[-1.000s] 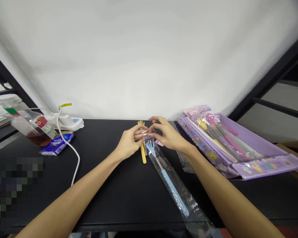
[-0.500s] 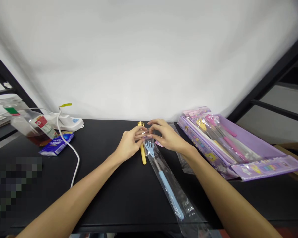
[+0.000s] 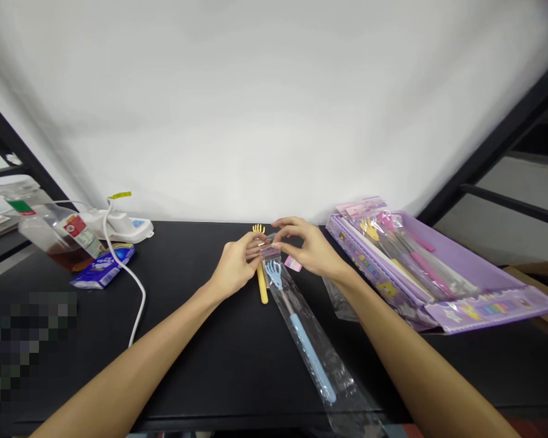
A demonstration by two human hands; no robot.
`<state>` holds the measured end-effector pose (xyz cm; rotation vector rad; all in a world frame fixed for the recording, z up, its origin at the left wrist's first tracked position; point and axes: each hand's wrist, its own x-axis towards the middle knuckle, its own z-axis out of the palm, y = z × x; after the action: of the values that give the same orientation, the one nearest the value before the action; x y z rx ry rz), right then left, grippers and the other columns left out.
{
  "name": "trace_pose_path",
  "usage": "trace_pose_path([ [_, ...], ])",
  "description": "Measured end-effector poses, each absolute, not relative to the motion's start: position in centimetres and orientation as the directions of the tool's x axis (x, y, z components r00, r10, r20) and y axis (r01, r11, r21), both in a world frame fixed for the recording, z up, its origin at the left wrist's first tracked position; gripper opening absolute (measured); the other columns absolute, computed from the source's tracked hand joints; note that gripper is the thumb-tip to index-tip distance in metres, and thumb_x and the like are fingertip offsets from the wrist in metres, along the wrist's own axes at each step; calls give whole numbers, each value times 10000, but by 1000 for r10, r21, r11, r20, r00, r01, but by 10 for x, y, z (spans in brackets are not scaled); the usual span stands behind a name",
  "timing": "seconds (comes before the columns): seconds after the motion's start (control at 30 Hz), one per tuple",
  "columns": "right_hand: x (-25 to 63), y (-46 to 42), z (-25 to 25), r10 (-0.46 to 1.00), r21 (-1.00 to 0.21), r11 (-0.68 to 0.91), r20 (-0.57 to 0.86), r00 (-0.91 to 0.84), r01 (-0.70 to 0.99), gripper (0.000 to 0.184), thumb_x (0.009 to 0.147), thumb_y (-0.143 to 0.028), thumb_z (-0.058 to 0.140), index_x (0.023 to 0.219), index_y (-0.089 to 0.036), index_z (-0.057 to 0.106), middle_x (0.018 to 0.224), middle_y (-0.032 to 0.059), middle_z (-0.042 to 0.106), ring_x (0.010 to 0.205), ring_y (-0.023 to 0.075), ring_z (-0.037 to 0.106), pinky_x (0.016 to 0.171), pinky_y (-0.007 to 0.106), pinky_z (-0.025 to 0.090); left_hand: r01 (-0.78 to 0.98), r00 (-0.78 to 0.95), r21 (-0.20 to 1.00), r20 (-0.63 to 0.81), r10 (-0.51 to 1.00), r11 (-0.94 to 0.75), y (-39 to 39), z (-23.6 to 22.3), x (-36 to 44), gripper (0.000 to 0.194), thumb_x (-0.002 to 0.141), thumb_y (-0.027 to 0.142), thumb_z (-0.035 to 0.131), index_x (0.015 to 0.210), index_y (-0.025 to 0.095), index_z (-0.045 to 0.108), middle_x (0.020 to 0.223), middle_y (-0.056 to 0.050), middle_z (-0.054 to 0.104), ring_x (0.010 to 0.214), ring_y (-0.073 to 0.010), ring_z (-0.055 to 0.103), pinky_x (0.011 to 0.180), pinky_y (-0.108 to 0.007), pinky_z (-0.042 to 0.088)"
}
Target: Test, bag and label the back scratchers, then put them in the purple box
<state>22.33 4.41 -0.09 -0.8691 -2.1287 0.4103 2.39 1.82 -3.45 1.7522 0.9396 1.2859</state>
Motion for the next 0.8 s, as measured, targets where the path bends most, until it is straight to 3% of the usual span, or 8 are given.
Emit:
trace_pose_path([
  [0.13, 223, 42, -5, 601, -371, 797, 566, -564, 477, 55, 874, -237, 712, 926, -236, 729, 1258, 94, 631, 1220, 269, 559, 1052, 487, 453, 70, 223, 910, 385, 896, -409, 19, -35, 23, 331, 822, 166, 737, 1127, 174, 609, 1167, -116, 736, 1122, -278, 707, 1002, -433, 587],
  [0.43, 220, 39, -4, 545, -209, 816, 592, -594, 539, 84, 925, -245, 647, 965, -233, 720, 1246, 111, 628, 1197, 290, 553, 1000, 503, 495, 103, 242, 898, 395, 886, -428, 19, -36, 23, 313, 840, 156, 714, 1132, 179, 603, 1156, -106, 742, 1112, -269, 713, 1009, -431, 584],
  [0.63, 222, 42, -7, 543, -224, 822, 586, -602, 524, 171, 940, -174, 586, 941, -235, 746, 1285, 109, 618, 1240, 290, 537, 1014, 524, 491, 162, 271, 849, 452, 850, -503, 19, -36, 23, 298, 854, 137, 678, 1139, 196, 612, 1160, -94, 740, 1096, -268, 719, 1008, -442, 585],
  [0.8, 220, 41, -1, 618, -414, 782, 611, -494, 466, 78, 898, -194, 661, 870, -236, 721, 1247, 88, 652, 1213, 266, 579, 1047, 504, 464, 185, 274, 831, 469, 840, -524, 21, -38, 22, 315, 857, 136, 658, 1161, 199, 608, 1200, -89, 725, 1068, -250, 730, 996, -428, 590],
])
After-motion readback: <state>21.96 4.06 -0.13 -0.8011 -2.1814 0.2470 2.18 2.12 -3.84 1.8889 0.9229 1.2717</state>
